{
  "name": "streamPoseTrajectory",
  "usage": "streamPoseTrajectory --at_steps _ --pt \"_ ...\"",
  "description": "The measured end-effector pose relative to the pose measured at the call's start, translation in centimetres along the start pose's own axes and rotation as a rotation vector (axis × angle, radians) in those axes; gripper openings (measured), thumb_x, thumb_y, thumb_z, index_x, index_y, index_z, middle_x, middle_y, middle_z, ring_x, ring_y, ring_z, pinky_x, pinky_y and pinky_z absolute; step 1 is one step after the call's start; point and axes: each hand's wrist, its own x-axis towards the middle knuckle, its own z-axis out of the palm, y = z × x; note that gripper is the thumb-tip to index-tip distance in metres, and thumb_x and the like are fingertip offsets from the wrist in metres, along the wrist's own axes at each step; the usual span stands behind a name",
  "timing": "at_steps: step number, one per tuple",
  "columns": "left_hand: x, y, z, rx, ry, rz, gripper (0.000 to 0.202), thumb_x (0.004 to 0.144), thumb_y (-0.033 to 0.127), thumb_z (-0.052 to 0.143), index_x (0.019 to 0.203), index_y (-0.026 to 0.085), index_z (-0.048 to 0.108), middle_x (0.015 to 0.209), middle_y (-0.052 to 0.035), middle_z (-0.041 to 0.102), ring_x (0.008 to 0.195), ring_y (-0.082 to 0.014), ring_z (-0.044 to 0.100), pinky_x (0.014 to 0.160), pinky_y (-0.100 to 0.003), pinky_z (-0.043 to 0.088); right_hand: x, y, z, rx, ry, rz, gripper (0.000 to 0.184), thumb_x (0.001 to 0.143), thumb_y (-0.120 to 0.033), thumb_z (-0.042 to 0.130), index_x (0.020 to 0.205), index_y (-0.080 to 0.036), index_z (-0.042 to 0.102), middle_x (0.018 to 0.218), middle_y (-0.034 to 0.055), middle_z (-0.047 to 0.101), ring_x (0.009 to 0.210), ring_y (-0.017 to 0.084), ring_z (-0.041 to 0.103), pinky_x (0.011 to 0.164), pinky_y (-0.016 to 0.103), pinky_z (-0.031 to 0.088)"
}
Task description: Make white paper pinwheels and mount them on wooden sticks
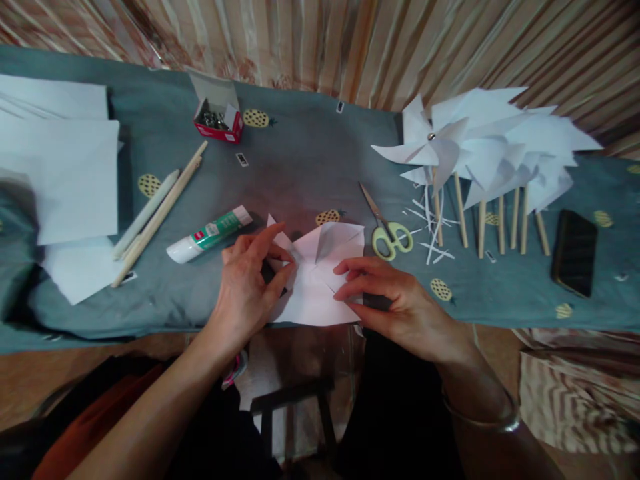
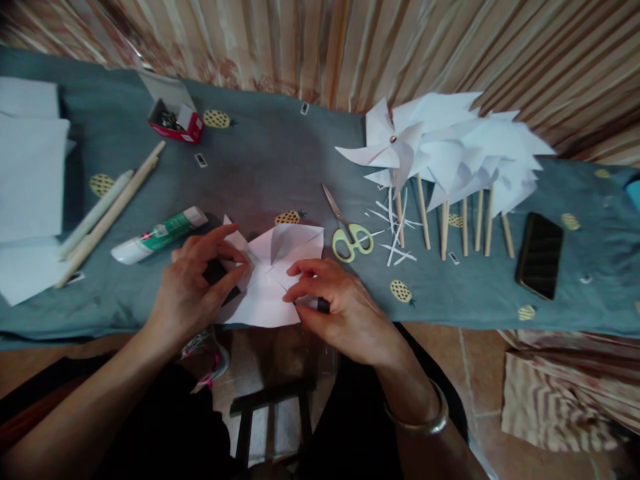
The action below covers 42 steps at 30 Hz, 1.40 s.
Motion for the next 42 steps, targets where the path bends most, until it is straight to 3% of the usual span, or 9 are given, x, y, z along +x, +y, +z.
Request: streamPoseTrajectory --at_steps 9,18,27,42 --pt "0.0 -0.2 0.1 0.008 0.016 0.013 0.046 0.082 0.025 0.059 0.127 0.020 0.054 0.087 -0.0035 0.071 0.098 -0.0259 0.059 0.091 -0.047 0.041 0.7 -0.2 0.8 0.139 0.042 0.007 0.010 0.087 -0.020 0.062 0.083 -0.023 0.070 0.109 0.0038 0.067 0.105 0.018 0.062 0.093 0.035 0.048" --pt "0.0 -0.1 0.1 0.020 0.015 0.009 0.046 0.081 0.024 0.059 0.127 0.020 0.053 0.086 -0.0030 0.071 0.097 -0.0257 0.059 0.091 -0.046 0.041 1.9 -0.7 2.9 -0.080 0.273 0.056 0.006 0.081 -0.016 0.067 0.077 -0.019 0.070 0.096 0.0057 0.068 0.094 0.020 0.061 0.086 0.035 0.048" --pt "0.0 -0.2 0.2 0.018 0.014 0.004 0.048 0.080 0.024 0.061 0.127 0.023 0.053 0.085 -0.0025 0.072 0.099 -0.0261 0.059 0.091 -0.046 0.041 2.4 -0.9 3.5 -0.239 0.287 0.040 0.010 0.080 -0.014 0.065 0.071 -0.018 0.067 0.095 0.0061 0.067 0.093 0.022 0.061 0.085 0.035 0.047" --pt "0.0 -0.2 0.2 0.012 0.025 0.029 0.047 0.080 0.023 0.061 0.127 0.022 0.053 0.087 -0.0031 0.072 0.099 -0.0264 0.059 0.091 -0.045 0.042 2.7 -0.9 3.5 -0.272 0.271 0.035 0.009 0.079 -0.013 0.066 0.072 -0.019 0.064 0.093 0.0056 0.067 0.093 0.021 0.058 0.085 0.034 0.045"
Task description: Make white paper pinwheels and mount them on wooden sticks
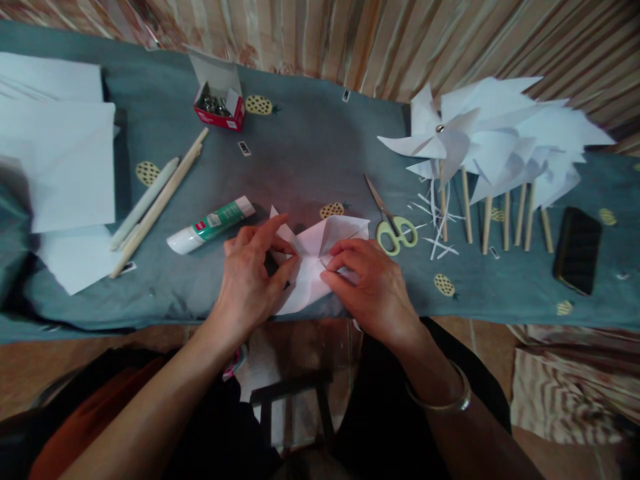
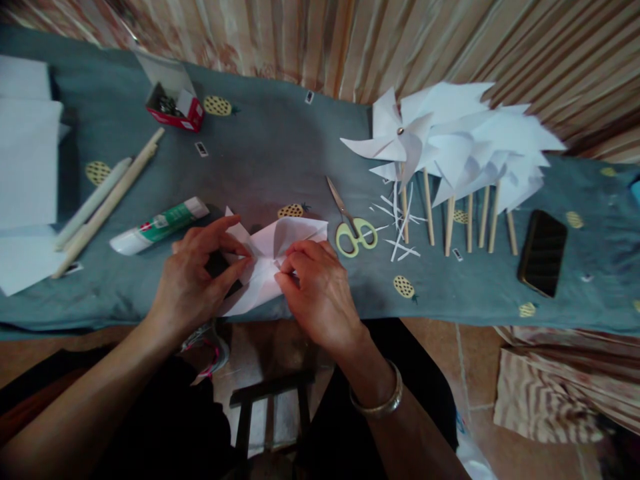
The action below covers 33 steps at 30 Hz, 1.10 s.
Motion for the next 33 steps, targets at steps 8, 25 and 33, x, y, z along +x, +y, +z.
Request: streamPoseTrajectory --at_steps 8,25,33 --pt "-0.01 0.09 -0.03 -0.001 -0.011 -0.023 0.046 0.080 0.023 0.061 0.126 0.023 0.054 0.088 -0.0029 0.073 0.100 -0.0263 0.058 0.094 -0.047 0.041 0.03 0.15 -0.08 0.013 -0.005 -0.009 0.008 0.080 -0.016 0.066 0.074 -0.020 0.063 0.092 0.0042 0.067 0.093 0.021 0.058 0.086 0.035 0.045" --pt "0.10 0.26 -0.14 0.000 -0.026 -0.027 0.048 0.080 0.023 0.060 0.128 0.024 0.053 0.088 -0.0035 0.073 0.100 -0.0276 0.058 0.093 -0.049 0.041 -0.05 0.15 -0.18 -0.001 -0.010 -0.036 0.002 0.082 -0.017 0.065 0.081 -0.019 0.065 0.095 0.0062 0.067 0.094 0.023 0.058 0.087 0.037 0.046" --pt "-0.01 0.15 -0.13 0.011 -0.018 -0.015 0.048 0.081 0.023 0.059 0.128 0.022 0.052 0.087 -0.0035 0.073 0.100 -0.0268 0.058 0.092 -0.047 0.041 -0.09 0.15 -0.21 0.001 -0.019 -0.078 0.004 0.084 -0.017 0.064 0.084 -0.021 0.066 0.098 0.0055 0.066 0.096 0.022 0.058 0.089 0.036 0.045"
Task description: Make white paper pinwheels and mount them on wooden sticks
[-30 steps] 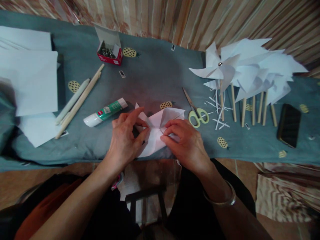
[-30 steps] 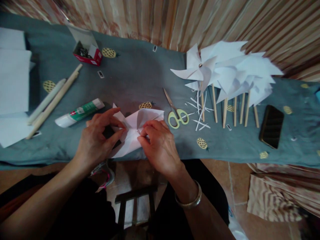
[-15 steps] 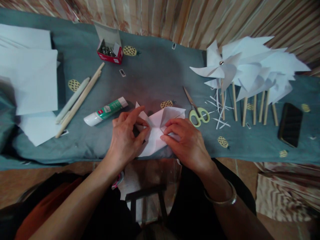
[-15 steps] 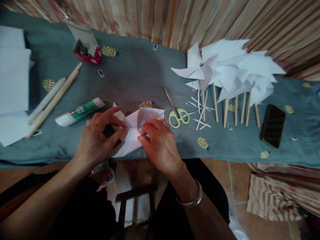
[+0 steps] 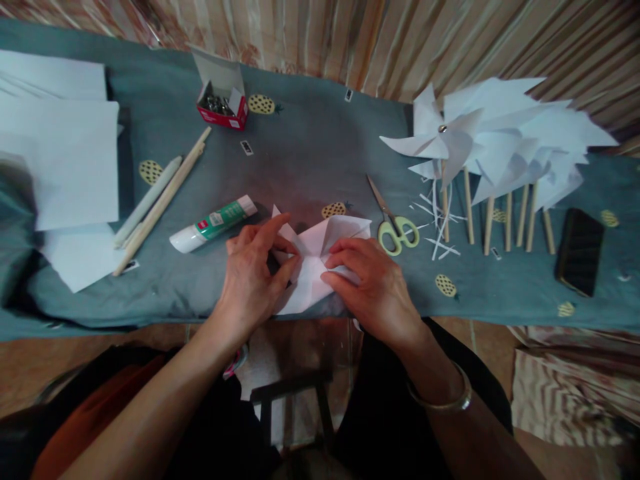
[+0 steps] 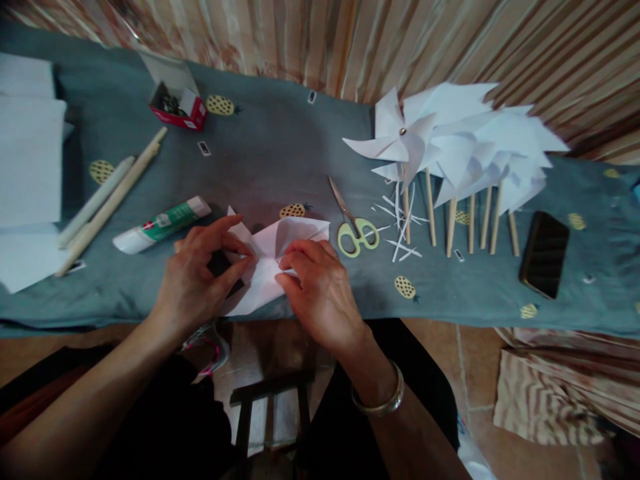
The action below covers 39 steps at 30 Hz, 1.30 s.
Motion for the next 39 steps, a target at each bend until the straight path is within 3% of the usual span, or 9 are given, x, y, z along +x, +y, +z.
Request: streamPoseTrajectory --at_steps 10,18,29,39 --pt "0.08 0.15 -0.01 0.002 -0.007 -0.007 0.046 0.081 0.023 0.059 0.126 0.025 0.054 0.090 -0.0038 0.073 0.103 -0.0287 0.058 0.093 -0.050 0.040 -0.12 0.01 0.14 0.000 0.012 -0.011 0.007 0.085 -0.018 0.061 0.086 -0.020 0.068 0.100 0.0071 0.067 0.097 0.023 0.058 0.090 0.040 0.047" --pt "0.04 -0.01 0.04 -0.005 0.004 0.004 0.046 0.081 0.023 0.060 0.127 0.022 0.053 0.088 -0.0040 0.073 0.100 -0.0272 0.058 0.092 -0.048 0.041 -0.67 0.03 0.79 -0.039 0.058 -0.023 0.013 0.086 -0.014 0.058 0.092 -0.020 0.069 0.113 0.0089 0.063 0.105 0.023 0.056 0.093 0.040 0.047" --pt "0.04 0.02 0.02 0.000 -0.004 -0.008 0.046 0.081 0.025 0.060 0.127 0.025 0.053 0.088 -0.0033 0.073 0.101 -0.0278 0.058 0.092 -0.048 0.041 -0.88 0.07 0.77 -0.118 -0.003 -0.061 0.025 0.091 -0.016 0.051 0.107 -0.021 0.070 0.118 0.0105 0.060 0.102 0.025 0.053 0.090 0.043 0.048" --pt "-0.17 -0.03 -0.13 -0.003 -0.003 0.024 0.042 0.083 0.026 0.058 0.125 0.023 0.056 0.093 -0.0046 0.071 0.101 -0.0269 0.056 0.090 -0.046 0.041 -0.67 -0.81 0.83 -0.319 -0.071 -0.132 0.032 0.090 -0.008 0.041 0.106 -0.012 0.069 0.120 0.0175 0.059 0.104 0.031 0.051 0.085 0.047 0.048"
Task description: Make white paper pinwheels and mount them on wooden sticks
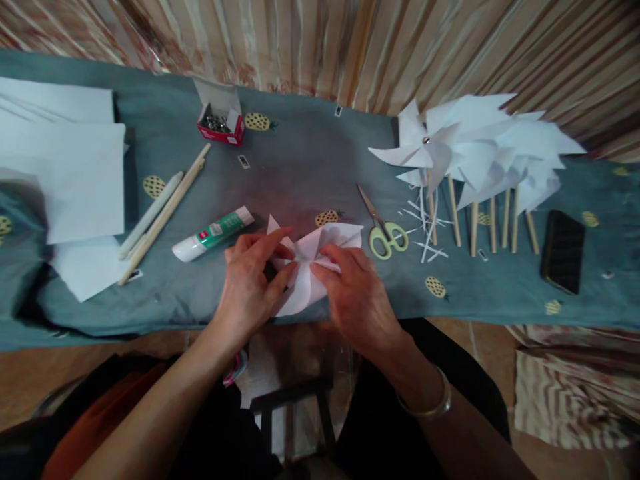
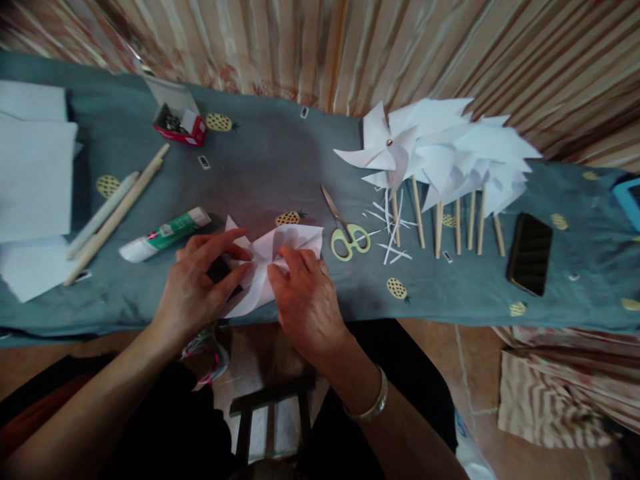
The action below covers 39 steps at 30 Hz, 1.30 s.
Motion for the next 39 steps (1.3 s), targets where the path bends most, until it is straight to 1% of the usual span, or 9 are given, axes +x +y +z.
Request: streamPoseTrajectory --at_steps 3,7,10,13,19,24,31,35,39 --pt "-0.3 0.2 -0.4 0.035 0.024 0.058 0.030 0.086 0.028 0.055 0.115 0.026 0.064 0.103 -0.0065 0.067 0.105 -0.0281 0.053 0.090 -0.046 0.041 0.1 -0.2 0.1 -0.016 0.005 0.004 0.033 0.088 -0.006 0.042 0.106 -0.014 0.068 0.121 0.0159 0.059 0.104 0.030 0.050 0.084 0.046 0.049" --pt "-0.8 0.2 -0.6 0.130 0.016 0.243 0.024 0.089 0.021 0.050 0.098 0.027 0.072 0.106 -0.0080 0.066 0.109 -0.0306 0.051 0.088 -0.049 0.039 0.1 0.0 0.3 0.006 0.028 0.003 0.033 0.088 -0.005 0.042 0.104 -0.014 0.069 0.121 0.0145 0.059 0.103 0.029 0.050 0.085 0.043 0.049" --pt "-1.1 -0.1 -0.2 0.194 0.018 0.353 0.025 0.089 0.020 0.051 0.097 0.028 0.073 0.104 -0.0079 0.067 0.107 -0.0314 0.050 0.086 -0.050 0.037 0.1 0.2 0.4 0.043 0.036 0.019 0.031 0.089 -0.008 0.044 0.104 -0.016 0.070 0.122 0.0131 0.058 0.105 0.027 0.050 0.086 0.043 0.049" --pt "-1.1 -0.4 0.2 0.229 0.044 0.407 0.026 0.090 0.022 0.049 0.098 0.029 0.073 0.103 -0.0068 0.069 0.107 -0.0314 0.051 0.084 -0.050 0.035 0.1 0.4 0.6 0.081 0.068 0.028 0.032 0.090 -0.010 0.043 0.104 -0.017 0.071 0.122 0.0132 0.057 0.107 0.027 0.050 0.087 0.043 0.050" --pt "-0.9 -0.8 0.5 0.247 0.057 0.435 0.024 0.090 0.022 0.051 0.095 0.031 0.073 0.102 -0.0039 0.070 0.107 -0.0311 0.052 0.086 -0.048 0.032 0.1 0.9 1.1 0.112 0.123 0.039 0.031 0.090 -0.014 0.046 0.101 -0.019 0.074 0.124 0.0126 0.055 0.112 0.028 0.049 0.093 0.043 0.048" --pt "-0.8 -0.9 0.6 0.226 0.072 0.450 0.024 0.091 0.023 0.050 0.092 0.031 0.073 0.101 -0.0029 0.070 0.108 -0.0312 0.052 0.087 -0.049 0.031 0.4 1.1 1.0 0.160 0.133 0.058 0.031 0.088 -0.010 0.046 0.097 -0.018 0.075 0.122 0.0132 0.056 0.113 0.027 0.049 0.095 0.043 0.048" --pt "-0.9 -0.7 0.6 0.235 0.060 0.448 0.023 0.090 0.023 0.052 0.097 0.029 0.072 0.098 -0.0057 0.071 0.108 -0.0300 0.053 0.087 -0.050 0.032 0.6 1.0 1.0 0.202 0.142 0.061 0.031 0.088 -0.011 0.045 0.093 -0.016 0.075 0.123 0.0145 0.057 0.113 0.027 0.049 0.095 0.044 0.047" --pt "-0.7 -0.8 0.8 0.238 0.085 0.463 0.020 0.090 0.024 0.052 0.095 0.030 0.071 0.098 -0.0032 0.071 0.107 -0.0293 0.054 0.087 -0.049 0.031 0.8 1.1 1.0 0.200 0.150 0.070 0.032 0.088 -0.011 0.043 0.090 -0.019 0.075 0.122 0.0119 0.058 0.110 0.026 0.050 0.095 0.044 0.048" --pt "-0.6 -0.8 0.9 0.241 0.097 0.479 0.019 0.091 0.024 0.053 0.097 0.030 0.070 0.101 -0.0021 0.071 0.108 -0.0295 0.054 0.087 -0.048 0.030 1.0 1.1 1.2 0.191 0.168 0.082 0.033 0.088 -0.011 0.042 0.089 -0.018 0.074 0.119 0.0121 0.059 0.108 0.026 0.051 0.095 0.043 0.048"
